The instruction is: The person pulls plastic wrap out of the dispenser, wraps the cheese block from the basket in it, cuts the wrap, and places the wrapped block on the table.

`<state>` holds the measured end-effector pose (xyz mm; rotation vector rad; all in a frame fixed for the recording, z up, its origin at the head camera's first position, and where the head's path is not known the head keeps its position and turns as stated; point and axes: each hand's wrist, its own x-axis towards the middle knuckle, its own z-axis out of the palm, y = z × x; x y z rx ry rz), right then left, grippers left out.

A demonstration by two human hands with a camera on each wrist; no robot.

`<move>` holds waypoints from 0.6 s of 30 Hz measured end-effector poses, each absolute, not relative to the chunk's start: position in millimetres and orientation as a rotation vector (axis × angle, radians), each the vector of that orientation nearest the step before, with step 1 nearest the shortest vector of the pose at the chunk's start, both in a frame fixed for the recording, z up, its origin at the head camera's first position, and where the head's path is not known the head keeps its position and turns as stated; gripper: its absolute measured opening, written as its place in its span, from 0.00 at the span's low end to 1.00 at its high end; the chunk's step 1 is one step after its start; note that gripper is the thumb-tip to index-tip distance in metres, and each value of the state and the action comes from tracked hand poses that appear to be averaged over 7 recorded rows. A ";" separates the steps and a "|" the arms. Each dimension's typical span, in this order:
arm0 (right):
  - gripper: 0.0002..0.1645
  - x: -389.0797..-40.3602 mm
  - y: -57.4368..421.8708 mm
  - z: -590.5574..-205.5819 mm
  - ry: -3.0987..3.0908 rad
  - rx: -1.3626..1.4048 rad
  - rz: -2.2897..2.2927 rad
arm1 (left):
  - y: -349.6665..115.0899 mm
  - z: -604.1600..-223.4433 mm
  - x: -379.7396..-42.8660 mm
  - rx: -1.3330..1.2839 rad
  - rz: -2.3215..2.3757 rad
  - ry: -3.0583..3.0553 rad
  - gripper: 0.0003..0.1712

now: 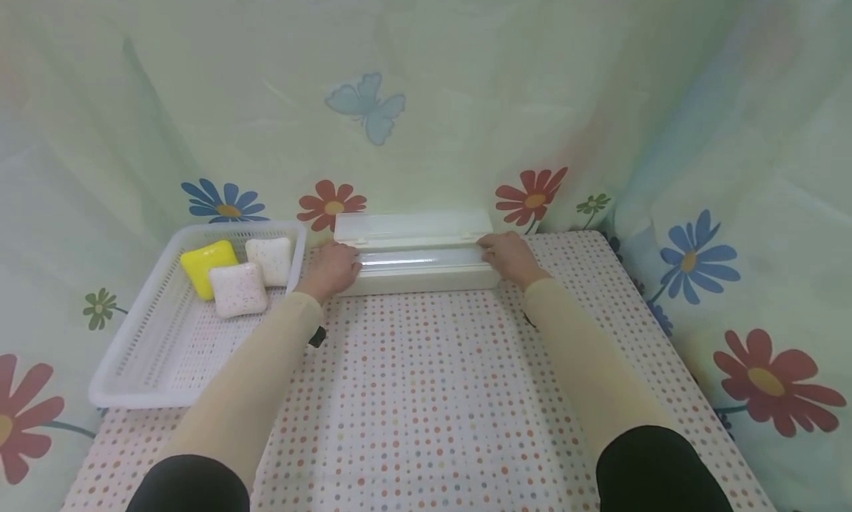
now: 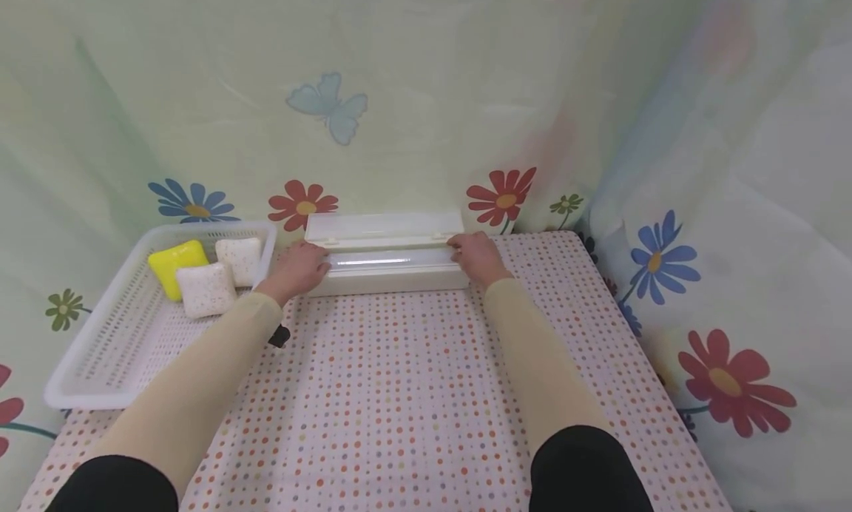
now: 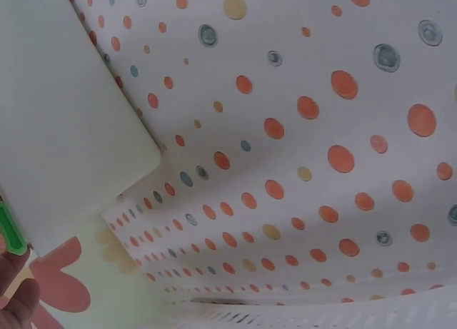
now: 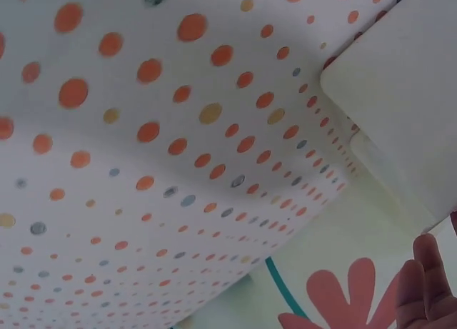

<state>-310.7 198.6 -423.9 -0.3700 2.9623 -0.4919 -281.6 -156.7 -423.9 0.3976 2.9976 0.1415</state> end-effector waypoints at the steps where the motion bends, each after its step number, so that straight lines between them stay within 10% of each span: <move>1: 0.23 -311.9 198.6 -424.3 2.963 -0.363 -0.517 | -157.4 -424.3 -283.3 0.399 0.148 3.004 0.24; 18: 0.15 -316.3 202.2 -435.2 2.935 -0.153 -0.999 | -161.9 -427.2 -291.5 0.329 0.399 3.102 0.10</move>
